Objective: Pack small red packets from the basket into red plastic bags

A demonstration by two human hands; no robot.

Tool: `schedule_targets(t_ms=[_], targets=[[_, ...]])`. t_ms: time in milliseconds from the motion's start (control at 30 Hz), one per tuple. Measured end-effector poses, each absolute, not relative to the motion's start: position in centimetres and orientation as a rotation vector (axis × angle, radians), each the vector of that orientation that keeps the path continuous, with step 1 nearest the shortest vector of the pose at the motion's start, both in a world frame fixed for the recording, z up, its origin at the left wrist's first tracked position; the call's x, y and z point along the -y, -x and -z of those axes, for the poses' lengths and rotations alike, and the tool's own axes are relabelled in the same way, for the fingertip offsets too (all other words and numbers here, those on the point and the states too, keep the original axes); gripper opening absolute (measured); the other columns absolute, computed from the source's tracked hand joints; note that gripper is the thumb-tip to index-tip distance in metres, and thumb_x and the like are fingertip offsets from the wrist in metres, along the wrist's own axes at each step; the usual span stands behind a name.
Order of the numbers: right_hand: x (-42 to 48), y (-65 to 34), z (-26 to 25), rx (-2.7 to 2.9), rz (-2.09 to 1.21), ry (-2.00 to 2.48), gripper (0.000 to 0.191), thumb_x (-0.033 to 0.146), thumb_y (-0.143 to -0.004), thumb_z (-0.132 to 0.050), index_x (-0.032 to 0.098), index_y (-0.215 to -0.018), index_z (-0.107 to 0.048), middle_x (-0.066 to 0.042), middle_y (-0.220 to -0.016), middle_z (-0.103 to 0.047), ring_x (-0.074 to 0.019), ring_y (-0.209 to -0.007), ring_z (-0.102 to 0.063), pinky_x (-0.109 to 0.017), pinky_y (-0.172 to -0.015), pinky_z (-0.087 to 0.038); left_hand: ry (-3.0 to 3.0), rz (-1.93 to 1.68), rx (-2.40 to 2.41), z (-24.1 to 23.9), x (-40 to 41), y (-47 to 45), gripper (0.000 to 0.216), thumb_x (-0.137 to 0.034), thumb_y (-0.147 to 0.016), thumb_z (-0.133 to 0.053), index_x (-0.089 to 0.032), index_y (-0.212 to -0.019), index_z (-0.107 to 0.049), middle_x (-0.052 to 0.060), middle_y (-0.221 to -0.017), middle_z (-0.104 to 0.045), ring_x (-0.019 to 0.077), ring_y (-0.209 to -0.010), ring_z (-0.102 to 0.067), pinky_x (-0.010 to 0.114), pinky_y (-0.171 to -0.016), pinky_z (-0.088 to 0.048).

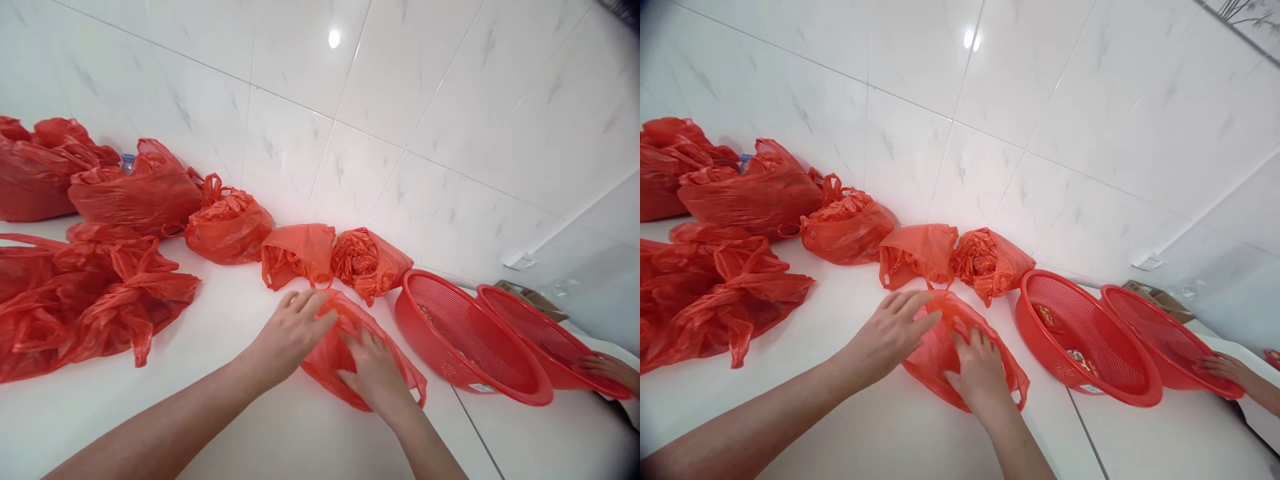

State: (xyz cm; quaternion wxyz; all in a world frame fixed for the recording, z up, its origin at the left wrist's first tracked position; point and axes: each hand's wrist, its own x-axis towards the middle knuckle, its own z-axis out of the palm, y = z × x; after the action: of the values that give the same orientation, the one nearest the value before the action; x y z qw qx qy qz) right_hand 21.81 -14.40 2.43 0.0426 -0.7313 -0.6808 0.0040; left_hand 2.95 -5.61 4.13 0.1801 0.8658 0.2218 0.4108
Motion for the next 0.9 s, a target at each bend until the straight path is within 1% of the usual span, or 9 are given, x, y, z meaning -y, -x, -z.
schedule_targets(t_ms=[67, 167, 300, 400, 467, 567, 667, 800, 900], targets=[[14.0, -22.4, -1.5, 2.142, -0.245, 2.179, 0.063, 0.031, -0.075, -0.064, 0.032, -0.134, -0.042, -0.007, -0.146, -0.031, -0.0302, -0.134, -0.026, -0.048, -0.103, -0.031, -2.376, -1.217, -0.748, -3.5, 4.5, -2.8, 0.048, -0.012, -0.067, -0.063, -0.027, -0.113, -0.057, 0.011, -0.132, -0.048, 0.0334, -0.121, -0.041, 0.047, -0.097, -0.031], [14.0, -23.0, -0.8, 2.131, -0.505, 2.028, 0.060, 0.030, -0.075, -0.064, 0.038, -0.131, -0.043, 0.000, -0.150, -0.023, -0.0233, -0.136, -0.022, -0.040, -0.104, -0.032, -2.025, -1.050, -0.922, -1.7, 2.6, -1.9, 0.053, -0.026, -0.066, -0.068, -0.030, -0.117, -0.055, 0.008, -0.116, -0.059, 0.0286, -0.100, -0.057, 0.036, -0.078, -0.046], [15.6, -22.0, -1.8, 2.026, -0.439, 1.817, 0.044, 0.025, -0.077, -0.061, 0.031, -0.121, -0.057, -0.002, -0.138, -0.044, -0.0200, -0.123, -0.046, -0.034, -0.098, -0.043, -1.558, -0.692, -0.917, 0.1, 1.5, -1.0, 0.023, -0.042, -0.070, -0.062, -0.021, -0.079, -0.064, 0.002, -0.066, -0.063, 0.0197, -0.056, -0.059, 0.026, -0.048, -0.042], [17.3, -21.7, -4.2, 1.965, -0.097, 1.583, 0.026, 0.021, -0.085, -0.049, 0.025, -0.105, -0.064, -0.004, -0.110, -0.063, -0.0174, -0.100, -0.060, -0.032, -0.088, -0.049, -1.369, -0.679, -0.869, -0.1, 2.0, -1.0, 0.023, -0.042, -0.066, -0.065, -0.019, -0.071, -0.062, 0.001, -0.064, -0.064, 0.0196, -0.056, -0.060, 0.026, -0.047, -0.043], [17.9, -23.2, -6.1, 1.816, 0.169, 1.557, 0.023, 0.022, -0.086, -0.045, 0.023, -0.098, -0.064, -0.006, -0.098, -0.065, -0.0183, -0.091, -0.061, -0.033, -0.082, -0.050, -1.280, -0.696, -0.857, -0.5, 2.3, -1.1, 0.023, -0.040, -0.064, -0.067, -0.019, -0.072, -0.062, 0.001, -0.064, -0.065, 0.0204, -0.058, -0.061, 0.026, -0.048, -0.044], [18.1, -28.0, -8.1, 1.479, 0.525, 1.848, 0.027, 0.029, -0.085, -0.046, 0.021, -0.106, -0.060, -0.009, -0.112, -0.061, -0.0234, -0.105, -0.056, -0.039, -0.090, -0.045, -1.190, -0.707, -0.849, -0.9, 2.3, -1.2, 0.025, -0.039, -0.063, -0.069, -0.019, -0.075, -0.063, 0.002, -0.064, -0.066, 0.0219, -0.060, -0.063, 0.027, -0.050, -0.046], [18.5, -32.8, -7.9, 1.316, 0.521, 2.353, 0.050, 0.035, -0.079, -0.052, 0.017, -0.126, -0.047, -0.012, -0.124, -0.054, -0.0290, -0.112, -0.051, -0.041, -0.086, -0.045, -1.137, -0.707, -0.850, -0.8, 2.0, -1.0, 0.027, -0.040, -0.064, -0.069, -0.018, -0.080, -0.064, 0.003, -0.068, -0.068, 0.0228, -0.064, -0.065, 0.029, -0.054, -0.049], [20.8, -34.4, -4.7, 1.401, 0.258, 2.757, 0.034, 0.025, -0.085, -0.038, 0.020, -0.112, -0.058, -0.008, -0.096, -0.067, -0.0264, -0.084, -0.063, -0.034, -0.065, -0.046, -1.052, -0.741, -0.823, -0.5, 1.5, -0.9, 0.029, -0.040, -0.067, -0.069, -0.019, -0.084, -0.063, 0.004, -0.075, -0.070, 0.0225, -0.068, -0.067, 0.031, -0.061, -0.052], [23.0, -32.7, -2.3, 1.503, 0.311, 2.778, 0.038, 0.014, -0.083, -0.036, 0.023, -0.113, -0.058, -0.006, -0.092, -0.069, -0.0241, -0.080, -0.064, -0.031, -0.064, -0.044, -0.992, -0.777, -0.836, -0.3, 1.3, -0.9, 0.031, -0.041, -0.066, -0.071, -0.018, -0.086, -0.063, 0.004, -0.077, -0.071, 0.0221, -0.069, -0.068, 0.031, -0.061, -0.053]])
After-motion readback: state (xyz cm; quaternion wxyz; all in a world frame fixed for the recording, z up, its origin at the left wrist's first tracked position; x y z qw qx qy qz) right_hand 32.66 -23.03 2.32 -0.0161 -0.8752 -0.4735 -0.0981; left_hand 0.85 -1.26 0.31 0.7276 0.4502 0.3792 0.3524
